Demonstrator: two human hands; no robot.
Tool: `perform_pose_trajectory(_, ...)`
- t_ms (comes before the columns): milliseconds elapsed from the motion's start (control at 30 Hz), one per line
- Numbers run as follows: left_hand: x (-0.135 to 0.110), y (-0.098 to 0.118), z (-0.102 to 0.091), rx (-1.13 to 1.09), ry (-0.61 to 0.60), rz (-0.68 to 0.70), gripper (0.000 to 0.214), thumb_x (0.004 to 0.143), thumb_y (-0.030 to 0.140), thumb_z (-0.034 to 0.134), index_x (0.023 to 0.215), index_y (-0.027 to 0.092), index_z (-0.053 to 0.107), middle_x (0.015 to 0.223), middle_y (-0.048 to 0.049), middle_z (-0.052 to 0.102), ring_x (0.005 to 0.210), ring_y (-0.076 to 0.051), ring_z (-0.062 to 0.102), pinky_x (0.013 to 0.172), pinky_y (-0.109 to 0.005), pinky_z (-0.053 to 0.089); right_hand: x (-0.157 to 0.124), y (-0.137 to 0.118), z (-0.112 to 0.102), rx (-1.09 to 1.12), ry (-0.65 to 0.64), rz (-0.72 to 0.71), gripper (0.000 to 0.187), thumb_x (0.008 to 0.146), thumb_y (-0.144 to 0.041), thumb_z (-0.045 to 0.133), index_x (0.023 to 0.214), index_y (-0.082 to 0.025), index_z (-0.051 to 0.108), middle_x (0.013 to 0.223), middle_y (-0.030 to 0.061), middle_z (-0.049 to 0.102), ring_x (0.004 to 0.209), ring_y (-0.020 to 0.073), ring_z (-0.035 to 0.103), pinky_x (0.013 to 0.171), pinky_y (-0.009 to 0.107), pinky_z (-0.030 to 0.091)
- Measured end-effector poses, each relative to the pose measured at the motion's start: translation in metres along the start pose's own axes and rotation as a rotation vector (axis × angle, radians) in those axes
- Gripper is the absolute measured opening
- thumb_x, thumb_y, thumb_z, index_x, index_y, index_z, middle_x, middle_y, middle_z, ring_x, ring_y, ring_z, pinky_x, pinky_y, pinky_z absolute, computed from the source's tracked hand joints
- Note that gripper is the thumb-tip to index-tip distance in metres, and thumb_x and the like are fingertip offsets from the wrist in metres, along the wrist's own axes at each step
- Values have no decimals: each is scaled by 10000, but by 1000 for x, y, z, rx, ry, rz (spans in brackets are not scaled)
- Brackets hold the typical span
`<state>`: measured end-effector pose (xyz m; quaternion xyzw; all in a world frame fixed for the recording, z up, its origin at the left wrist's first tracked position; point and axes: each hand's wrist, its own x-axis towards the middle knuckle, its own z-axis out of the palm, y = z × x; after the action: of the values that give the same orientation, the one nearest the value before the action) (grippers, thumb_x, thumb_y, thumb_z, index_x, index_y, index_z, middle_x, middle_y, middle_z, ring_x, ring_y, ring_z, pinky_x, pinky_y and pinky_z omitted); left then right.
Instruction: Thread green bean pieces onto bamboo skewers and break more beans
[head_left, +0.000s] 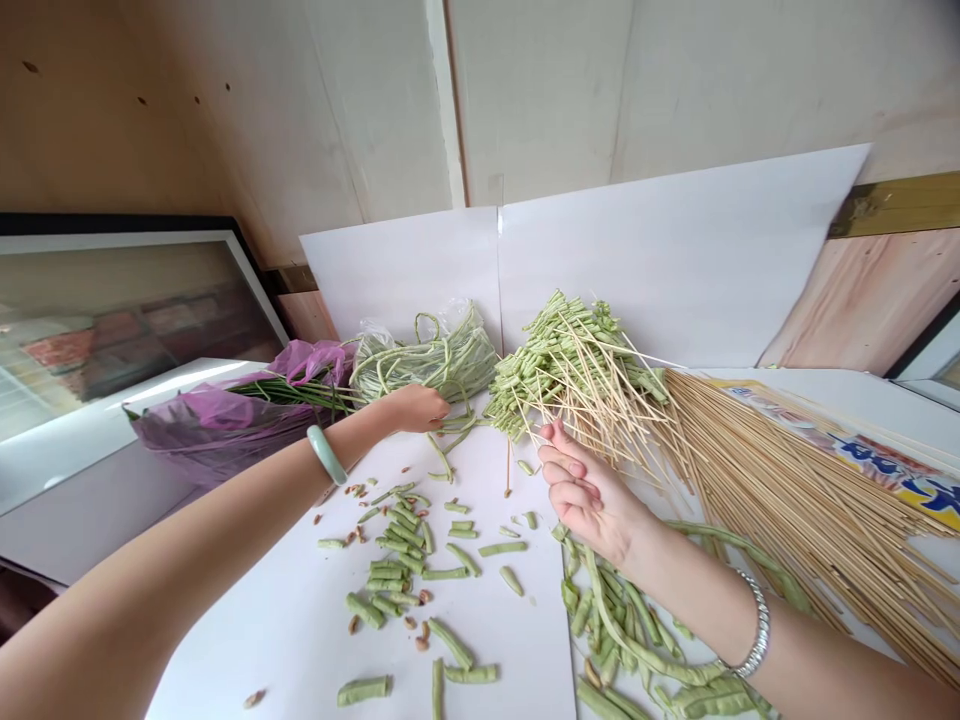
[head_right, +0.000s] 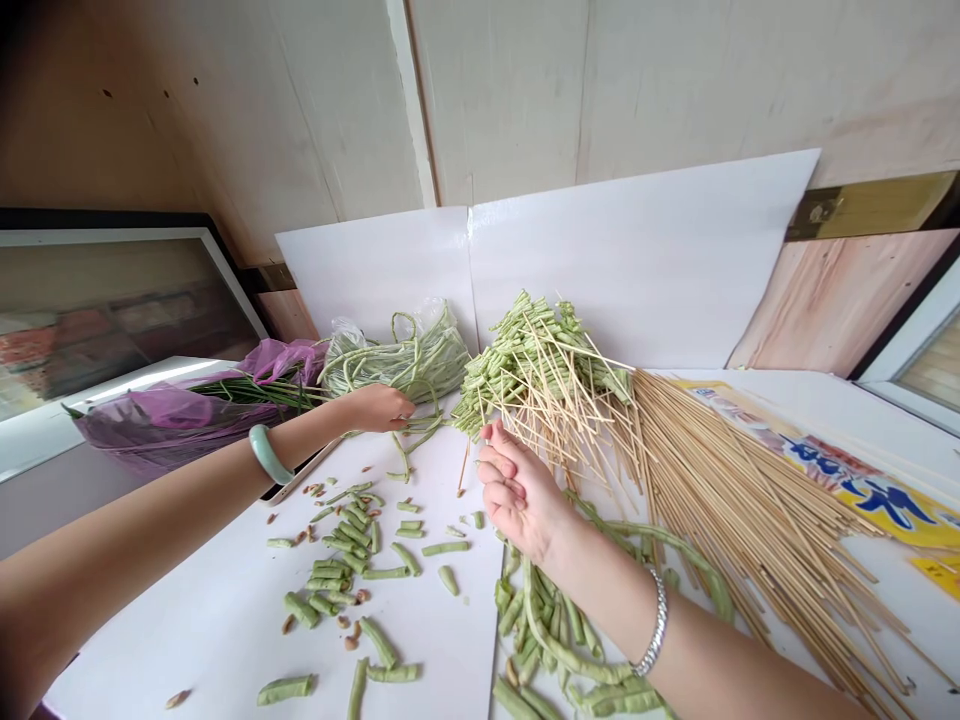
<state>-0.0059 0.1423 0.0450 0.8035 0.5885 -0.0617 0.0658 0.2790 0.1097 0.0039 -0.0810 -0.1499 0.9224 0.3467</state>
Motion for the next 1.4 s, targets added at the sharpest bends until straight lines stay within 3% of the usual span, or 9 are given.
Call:
perform_pose_trajectory(133, 0, 3, -3, -31, -45, -41, 305, 937, 323, 573, 1199, 169, 583, 1223, -95, 598, 1027, -233, 618, 862, -434, 540, -1, 1, 2, 2, 19, -18, 185, 978, -237, 565, 838, -120, 594, 541, -111, 433, 338, 8, 348, 285, 108, 266)
perform_pose_trajectory(300, -5, -1, -14, -102, -12, -64, 315, 933, 329, 578, 1199, 162, 583, 1219, -91, 600, 1031, -243, 618, 861, -438, 540, -2, 1, 6, -12, 30, -38, 186, 978, -242, 565, 839, -122, 590, 549, -110, 434, 343, 8, 343, 291, 111, 269)
perform_pose_trajectory(633, -8, -14, -69, -347, -21, -56, 298, 931, 320, 582, 1181, 159, 591, 1194, -90, 611, 999, -228, 627, 837, -420, 549, 1, 1, 7, -53, 81, -107, 167, 975, -242, 567, 857, -126, 589, 584, -98, 457, 361, 10, 344, 301, 113, 280)
perform_pose_trajectory(800, -17, -2, -82, -606, -79, 27, 237, 932, 342, 579, 1013, 125, 631, 917, -36, 659, 747, -151, 637, 677, -320, 552, 2, 3, 12, -88, 152, -119, 192, 987, -296, 548, 921, -123, 602, 599, -91, 472, 367, 13, 358, 313, 120, 308)
perform_pose_trajectory(933, -23, 21, -78, -830, -141, 104, 234, 859, 349, 646, 934, 129, 672, 706, -7, 629, 592, -118, 592, 566, -249, 490, 0, 7, 22, -130, 216, -129, 128, 980, -244, 558, 987, -124, 603, 625, -86, 486, 385, 18, 385, 331, 122, 335)
perform_pose_trajectory(1200, -28, 68, -50, -1042, -398, 184, 267, 755, 369, 739, 920, 160, 721, 671, -16, 638, 568, -140, 605, 561, -252, 489, -3, 14, 30, -256, 276, -260, 171, 957, -271, 595, 1077, -149, 607, 705, -60, 540, 459, 47, 454, 431, 174, 431)
perform_pose_trajectory(1400, -31, 83, -34, -1135, -450, 211, 301, 776, 426, 725, 921, 163, 699, 704, -11, 623, 552, -119, 578, 534, -232, 458, -2, 15, 25, -321, 291, -342, 141, 927, -273, 631, 987, -145, 623, 912, 8, 620, 725, 121, 600, 614, 254, 514)
